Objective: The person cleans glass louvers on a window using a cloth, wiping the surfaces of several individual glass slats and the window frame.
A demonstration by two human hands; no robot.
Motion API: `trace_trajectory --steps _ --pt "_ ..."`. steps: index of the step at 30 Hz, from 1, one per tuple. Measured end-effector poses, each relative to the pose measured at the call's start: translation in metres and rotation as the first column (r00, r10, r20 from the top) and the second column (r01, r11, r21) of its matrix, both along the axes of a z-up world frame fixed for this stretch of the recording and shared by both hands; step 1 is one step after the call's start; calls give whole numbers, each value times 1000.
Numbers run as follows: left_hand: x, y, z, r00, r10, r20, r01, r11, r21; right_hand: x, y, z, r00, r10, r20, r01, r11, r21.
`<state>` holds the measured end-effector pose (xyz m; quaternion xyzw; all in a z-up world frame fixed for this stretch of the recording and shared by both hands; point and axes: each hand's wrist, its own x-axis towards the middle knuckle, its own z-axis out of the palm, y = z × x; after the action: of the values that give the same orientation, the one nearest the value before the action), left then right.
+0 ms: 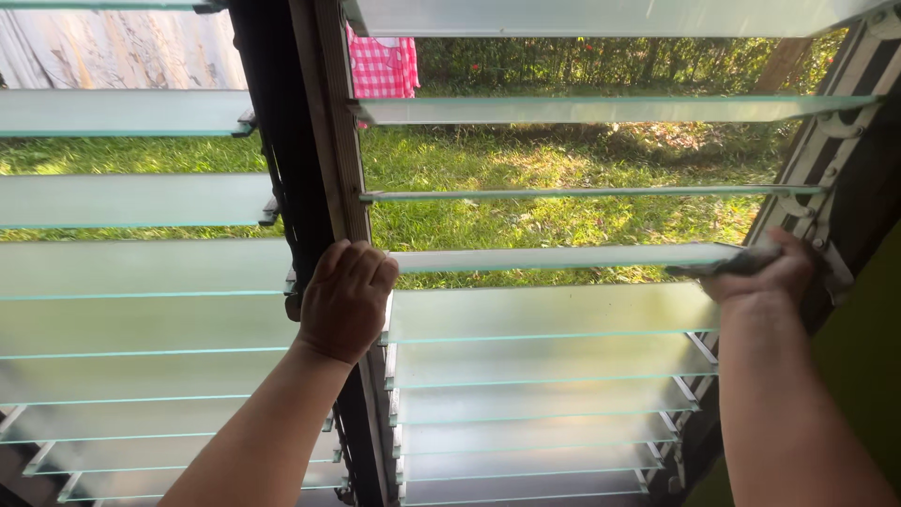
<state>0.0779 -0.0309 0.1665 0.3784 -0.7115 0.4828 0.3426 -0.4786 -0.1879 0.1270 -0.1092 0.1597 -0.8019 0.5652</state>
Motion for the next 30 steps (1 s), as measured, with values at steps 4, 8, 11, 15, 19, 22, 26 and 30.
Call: trace_trajectory --steps 4,8,11,15,19,22,26,30 --pt "-1 5 1 1000 -1 -20 0 998 -60 -17 -21 -2 982 -3 -189 9 999 32" --pt "3 8 -1 986 -99 -132 93 994 -51 18 0 5 989 -49 -143 38 996 -77" --pt "3 2 -8 969 -153 -194 154 988 -13 64 7 18 985 -167 -53 173 972 158" --pt "6 -6 -14 953 -196 -232 196 980 -21 144 5 7 981 -192 -15 193 977 92" --pt "12 -5 -16 938 -247 -243 253 968 -8 260 20 3 999 35 13 -36 996 82" --pt "16 -3 -16 937 -249 -245 259 966 8 354 41 11 985 156 75 -161 986 54" --pt "20 -2 -17 952 -189 -240 206 978 45 431 72 28 929 345 137 -349 937 4" --pt "22 -2 -18 957 -175 -231 195 978 67 460 88 37 789 567 235 -574 818 -47"
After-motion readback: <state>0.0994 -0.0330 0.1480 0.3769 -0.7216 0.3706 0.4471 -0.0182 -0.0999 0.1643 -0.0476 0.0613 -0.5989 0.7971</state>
